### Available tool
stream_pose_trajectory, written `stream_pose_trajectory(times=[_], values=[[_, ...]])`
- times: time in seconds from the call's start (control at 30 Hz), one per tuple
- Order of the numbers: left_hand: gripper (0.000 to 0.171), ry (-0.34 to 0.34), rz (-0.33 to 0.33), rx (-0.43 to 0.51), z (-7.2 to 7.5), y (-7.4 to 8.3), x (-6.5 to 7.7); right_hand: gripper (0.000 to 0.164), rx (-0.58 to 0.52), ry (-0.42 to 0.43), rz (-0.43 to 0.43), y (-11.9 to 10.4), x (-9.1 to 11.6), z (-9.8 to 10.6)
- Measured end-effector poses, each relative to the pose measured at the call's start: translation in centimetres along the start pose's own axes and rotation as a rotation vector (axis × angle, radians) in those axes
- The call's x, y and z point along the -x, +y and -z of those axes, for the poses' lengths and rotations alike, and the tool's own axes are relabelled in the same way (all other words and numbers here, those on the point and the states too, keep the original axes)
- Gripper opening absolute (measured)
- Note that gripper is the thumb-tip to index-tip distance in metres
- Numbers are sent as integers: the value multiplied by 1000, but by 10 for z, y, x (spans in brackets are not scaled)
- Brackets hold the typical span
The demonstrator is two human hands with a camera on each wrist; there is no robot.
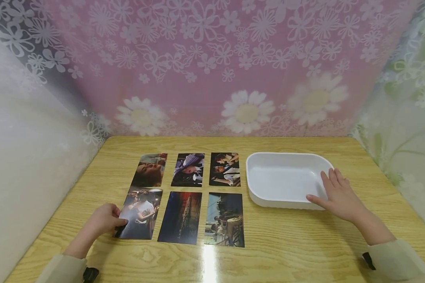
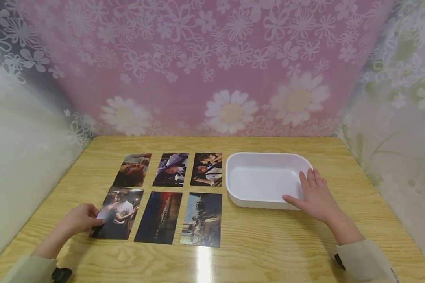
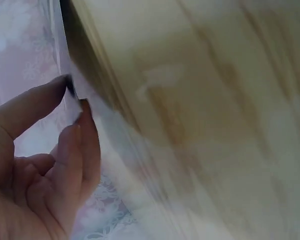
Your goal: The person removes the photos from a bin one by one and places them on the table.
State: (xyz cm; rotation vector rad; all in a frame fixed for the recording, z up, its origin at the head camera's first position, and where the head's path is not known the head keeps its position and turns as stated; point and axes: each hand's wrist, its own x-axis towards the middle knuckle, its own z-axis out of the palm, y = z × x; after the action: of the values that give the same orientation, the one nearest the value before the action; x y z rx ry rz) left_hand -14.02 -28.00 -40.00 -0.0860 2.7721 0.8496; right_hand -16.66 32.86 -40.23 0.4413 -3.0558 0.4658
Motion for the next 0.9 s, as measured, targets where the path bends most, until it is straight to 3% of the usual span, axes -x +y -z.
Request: stream_pose_trajectory(times=[0.23,0.37,0.5,0.73,0.9], values=[[35,-9,-39,-137,-2,-1,1,92,-1,1,7,0,-1,0],[50,-18,-50,-177,-2,1,1,91,-2,-1,5,-1,-1,-1],[54,-26,-46,-193,-2,0,0,91,-2,-7,0,-2,-2,0],[49,-35,-36,-215,-3,4,-5,89,-17,1,4,2,-3,2],[34,25,-96,-215,-4,29,-10,77,-172,28,0,6,0,9]])
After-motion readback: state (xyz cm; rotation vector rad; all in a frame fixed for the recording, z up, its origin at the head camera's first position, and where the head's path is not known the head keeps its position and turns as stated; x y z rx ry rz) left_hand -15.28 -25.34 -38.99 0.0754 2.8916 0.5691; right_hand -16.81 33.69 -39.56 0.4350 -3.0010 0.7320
